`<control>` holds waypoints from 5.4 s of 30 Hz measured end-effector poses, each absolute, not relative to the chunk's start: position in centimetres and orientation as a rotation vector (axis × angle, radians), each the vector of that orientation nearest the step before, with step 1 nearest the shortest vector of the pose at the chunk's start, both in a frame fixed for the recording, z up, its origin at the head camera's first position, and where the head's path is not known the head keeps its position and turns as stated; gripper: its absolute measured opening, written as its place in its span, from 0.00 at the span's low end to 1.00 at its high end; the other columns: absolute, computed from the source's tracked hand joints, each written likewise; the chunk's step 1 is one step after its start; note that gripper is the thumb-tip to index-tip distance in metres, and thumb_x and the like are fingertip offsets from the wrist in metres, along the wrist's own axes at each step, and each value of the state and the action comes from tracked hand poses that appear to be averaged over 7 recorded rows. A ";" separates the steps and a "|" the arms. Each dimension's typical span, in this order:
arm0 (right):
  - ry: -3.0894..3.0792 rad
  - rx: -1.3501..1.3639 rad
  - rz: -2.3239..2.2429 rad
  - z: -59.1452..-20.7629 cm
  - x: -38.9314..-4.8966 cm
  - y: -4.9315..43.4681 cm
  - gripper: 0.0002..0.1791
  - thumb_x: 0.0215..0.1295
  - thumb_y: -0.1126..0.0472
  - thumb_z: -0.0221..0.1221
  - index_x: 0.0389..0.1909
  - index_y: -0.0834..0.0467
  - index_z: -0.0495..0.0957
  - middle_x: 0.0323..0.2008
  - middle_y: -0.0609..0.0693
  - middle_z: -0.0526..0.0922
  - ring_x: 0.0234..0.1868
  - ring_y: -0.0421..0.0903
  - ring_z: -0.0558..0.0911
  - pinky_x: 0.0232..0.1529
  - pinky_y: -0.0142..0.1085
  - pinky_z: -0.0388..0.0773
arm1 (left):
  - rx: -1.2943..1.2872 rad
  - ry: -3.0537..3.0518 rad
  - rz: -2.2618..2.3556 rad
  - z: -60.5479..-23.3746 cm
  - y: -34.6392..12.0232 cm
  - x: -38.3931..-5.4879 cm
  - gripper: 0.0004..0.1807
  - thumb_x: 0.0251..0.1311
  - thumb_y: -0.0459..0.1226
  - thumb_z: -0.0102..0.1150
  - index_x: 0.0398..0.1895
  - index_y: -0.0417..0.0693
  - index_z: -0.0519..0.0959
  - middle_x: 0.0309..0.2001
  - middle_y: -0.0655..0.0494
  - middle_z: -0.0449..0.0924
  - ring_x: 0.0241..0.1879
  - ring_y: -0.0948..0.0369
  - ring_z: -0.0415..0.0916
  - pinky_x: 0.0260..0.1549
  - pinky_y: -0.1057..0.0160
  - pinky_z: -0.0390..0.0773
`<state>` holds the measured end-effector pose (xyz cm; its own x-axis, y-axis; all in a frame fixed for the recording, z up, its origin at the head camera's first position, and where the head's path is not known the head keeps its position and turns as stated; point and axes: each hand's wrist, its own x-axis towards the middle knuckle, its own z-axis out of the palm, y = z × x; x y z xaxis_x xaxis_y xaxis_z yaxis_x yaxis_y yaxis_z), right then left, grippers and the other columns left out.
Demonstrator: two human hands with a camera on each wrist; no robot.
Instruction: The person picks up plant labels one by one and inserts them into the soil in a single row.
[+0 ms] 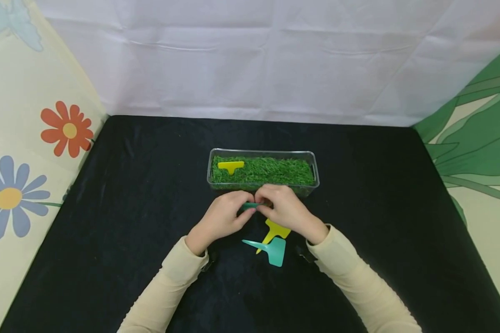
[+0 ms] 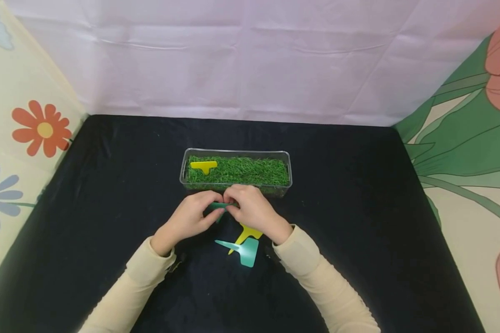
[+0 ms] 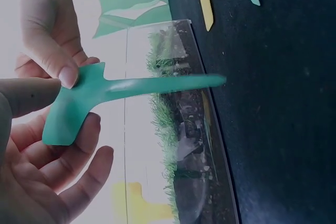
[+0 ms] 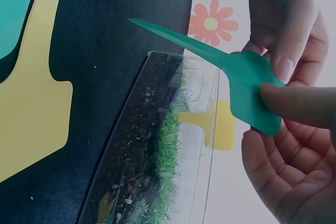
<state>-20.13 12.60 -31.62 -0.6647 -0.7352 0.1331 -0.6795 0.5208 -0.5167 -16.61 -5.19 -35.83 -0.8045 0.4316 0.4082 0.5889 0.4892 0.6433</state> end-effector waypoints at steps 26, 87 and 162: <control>2.626 -1.265 -0.856 -31.5 -20.1 12.0 0.08 0.52 0.70 0.63 0.25 0.57 0.73 0.25 0.47 0.75 0.23 0.45 0.73 0.25 0.31 0.69 | -0.922 -2.651 -1.060 -35.7 -4.8 -17.0 0.06 0.54 0.31 0.59 0.22 0.48 0.74 0.20 0.60 0.71 0.17 0.66 0.64 0.20 0.70 0.65; 2.821 -0.934 -0.768 -33.3 -19.1 24.1 0.05 0.52 0.68 0.64 0.28 0.57 0.78 0.22 0.41 0.75 0.20 0.34 0.71 0.21 0.30 0.71 | -1.003 -2.591 -1.097 -34.1 -6.5 -17.3 0.01 0.57 0.31 0.57 0.31 0.43 0.78 0.25 0.59 0.75 0.23 0.66 0.68 0.26 0.70 0.70; 2.864 -0.842 -0.778 -33.0 -18.3 25.7 0.04 0.54 0.69 0.62 0.28 0.58 0.78 0.23 0.42 0.76 0.21 0.35 0.73 0.22 0.33 0.73 | -1.027 -2.519 -0.953 -30.2 -7.2 -24.9 0.06 0.60 0.31 0.54 0.39 0.40 0.78 0.32 0.51 0.78 0.22 0.62 0.68 0.25 0.65 0.69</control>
<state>-18.31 25.69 -32.99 -0.8497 -0.5204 0.0852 -0.4920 0.7241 -0.4834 -24.90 -7.21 -30.19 -0.7169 0.5279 0.4553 0.6971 0.5351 0.4772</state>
